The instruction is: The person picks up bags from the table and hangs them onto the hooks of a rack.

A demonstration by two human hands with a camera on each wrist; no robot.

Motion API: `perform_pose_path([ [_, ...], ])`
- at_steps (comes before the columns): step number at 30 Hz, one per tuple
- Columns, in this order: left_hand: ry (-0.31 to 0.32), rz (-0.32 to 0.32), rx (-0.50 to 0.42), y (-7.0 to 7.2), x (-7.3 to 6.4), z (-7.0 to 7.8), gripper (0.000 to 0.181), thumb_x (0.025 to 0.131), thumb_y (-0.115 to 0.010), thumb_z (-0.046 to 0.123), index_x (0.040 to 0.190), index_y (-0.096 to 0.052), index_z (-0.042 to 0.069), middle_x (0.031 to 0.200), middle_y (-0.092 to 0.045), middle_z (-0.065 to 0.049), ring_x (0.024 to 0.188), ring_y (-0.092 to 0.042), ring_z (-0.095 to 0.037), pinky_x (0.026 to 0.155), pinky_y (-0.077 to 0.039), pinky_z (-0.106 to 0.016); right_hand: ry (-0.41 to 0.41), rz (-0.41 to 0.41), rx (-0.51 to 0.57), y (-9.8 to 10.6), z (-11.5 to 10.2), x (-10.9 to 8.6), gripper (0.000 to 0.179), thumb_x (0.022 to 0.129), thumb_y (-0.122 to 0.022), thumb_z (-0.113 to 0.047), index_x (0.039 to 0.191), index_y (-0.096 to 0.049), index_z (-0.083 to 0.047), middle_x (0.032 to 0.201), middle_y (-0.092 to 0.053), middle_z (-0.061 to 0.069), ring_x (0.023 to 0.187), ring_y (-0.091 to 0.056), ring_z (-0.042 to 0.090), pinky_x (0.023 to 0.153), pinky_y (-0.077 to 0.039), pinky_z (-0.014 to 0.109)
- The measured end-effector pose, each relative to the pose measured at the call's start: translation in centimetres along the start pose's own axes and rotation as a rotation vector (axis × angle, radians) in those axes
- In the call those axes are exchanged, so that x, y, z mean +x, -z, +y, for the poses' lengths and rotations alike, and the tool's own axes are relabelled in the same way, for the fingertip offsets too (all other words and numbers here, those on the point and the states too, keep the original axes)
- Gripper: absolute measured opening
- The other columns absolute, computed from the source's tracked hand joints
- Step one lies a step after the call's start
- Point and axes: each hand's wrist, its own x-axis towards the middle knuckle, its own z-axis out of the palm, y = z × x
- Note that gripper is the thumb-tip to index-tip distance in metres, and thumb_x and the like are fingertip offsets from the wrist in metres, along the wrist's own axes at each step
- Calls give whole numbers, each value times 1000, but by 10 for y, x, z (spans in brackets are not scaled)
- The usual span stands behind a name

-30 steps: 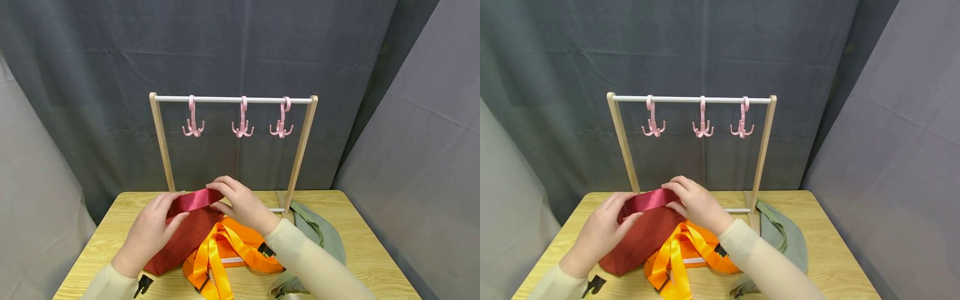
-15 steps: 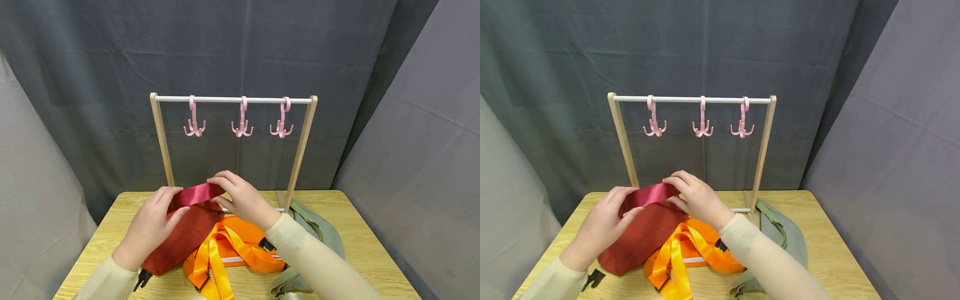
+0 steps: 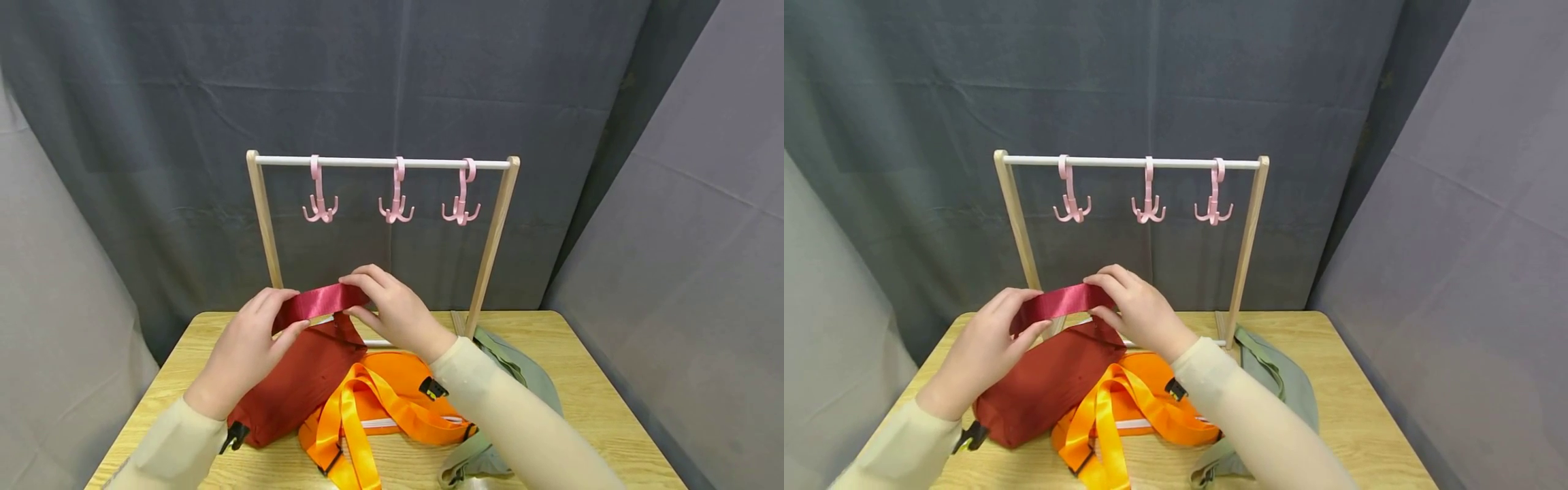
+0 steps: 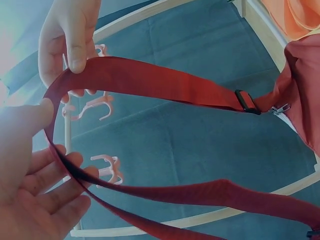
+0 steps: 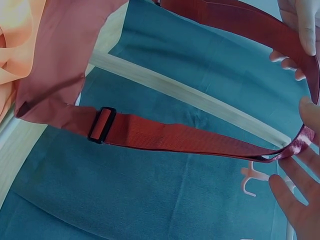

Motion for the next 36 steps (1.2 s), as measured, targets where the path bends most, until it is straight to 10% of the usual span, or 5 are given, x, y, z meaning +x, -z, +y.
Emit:
perform_pose_path([
  [23,157,-103,-139,3,24,-22,44,94,-76,27,131,-60,10,116,-63,-7,94,-60,-21,80,-60,-40,-35,17,-36,-2,15,18,47,90,-82,-29,129,-64,-12,123,-63,3,109,-63,14,96,-57,28],
  [36,197,-58,-198,5,29,-16,43,96,-75,31,131,-59,11,116,-62,-6,93,-60,-21,80,-60,-40,-50,33,-21,-2,19,26,46,90,-81,-29,129,-63,-11,122,-63,3,109,-62,14,98,-56,27],
])
